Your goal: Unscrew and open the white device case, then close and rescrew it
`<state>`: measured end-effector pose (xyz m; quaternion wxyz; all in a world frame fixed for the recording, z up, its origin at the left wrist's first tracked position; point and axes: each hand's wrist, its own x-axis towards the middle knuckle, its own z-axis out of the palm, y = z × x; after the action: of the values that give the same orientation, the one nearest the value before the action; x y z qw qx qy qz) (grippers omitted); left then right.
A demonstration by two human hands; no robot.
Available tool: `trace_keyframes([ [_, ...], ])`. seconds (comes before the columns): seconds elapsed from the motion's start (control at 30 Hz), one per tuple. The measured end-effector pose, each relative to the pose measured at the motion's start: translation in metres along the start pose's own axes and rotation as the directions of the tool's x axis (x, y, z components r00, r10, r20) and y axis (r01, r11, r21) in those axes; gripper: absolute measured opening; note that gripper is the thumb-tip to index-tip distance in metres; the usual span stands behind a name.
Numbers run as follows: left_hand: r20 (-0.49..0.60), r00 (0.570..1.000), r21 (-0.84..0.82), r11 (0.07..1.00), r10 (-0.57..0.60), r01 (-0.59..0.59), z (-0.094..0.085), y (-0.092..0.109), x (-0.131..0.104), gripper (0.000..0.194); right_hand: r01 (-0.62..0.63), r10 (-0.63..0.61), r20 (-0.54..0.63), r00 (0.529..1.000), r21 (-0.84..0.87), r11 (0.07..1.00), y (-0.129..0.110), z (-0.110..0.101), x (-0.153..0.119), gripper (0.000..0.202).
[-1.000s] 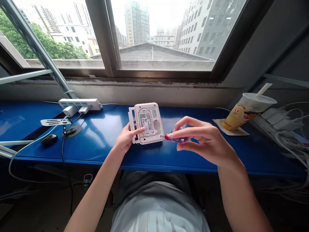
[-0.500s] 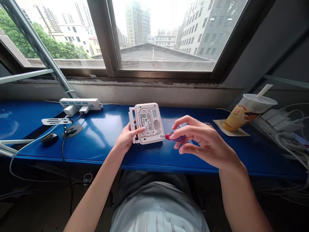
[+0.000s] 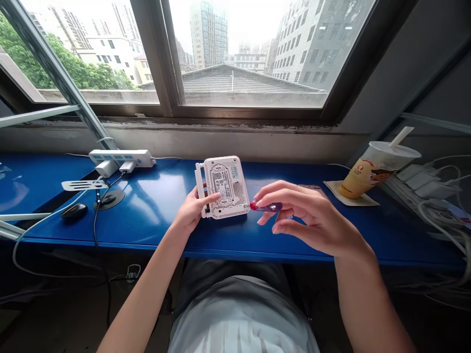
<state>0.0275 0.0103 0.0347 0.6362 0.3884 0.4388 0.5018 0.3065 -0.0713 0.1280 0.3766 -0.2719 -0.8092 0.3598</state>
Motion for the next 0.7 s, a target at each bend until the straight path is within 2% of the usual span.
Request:
trace_keyframes([
  [0.2,0.001,1.0,-0.004,1.0,0.005,-0.005,-0.002,-0.003,0.001,0.074,0.094,-0.12,-0.176,0.977,-0.145,0.985,0.006,0.009,0.005,0.034],
  [0.33,0.0,1.0,-0.008,1.0,0.003,-0.003,0.0,-0.002,0.0,0.073,0.162,-0.2,-0.208,0.958,-0.184,0.969,0.005,0.011,0.005,0.023],
  [0.7,0.007,1.0,-0.021,1.0,-0.006,0.006,-0.001,0.0,0.0,0.075,0.178,-0.267,-0.274,0.924,-0.31,0.934,0.0,0.006,-0.005,0.031],
])
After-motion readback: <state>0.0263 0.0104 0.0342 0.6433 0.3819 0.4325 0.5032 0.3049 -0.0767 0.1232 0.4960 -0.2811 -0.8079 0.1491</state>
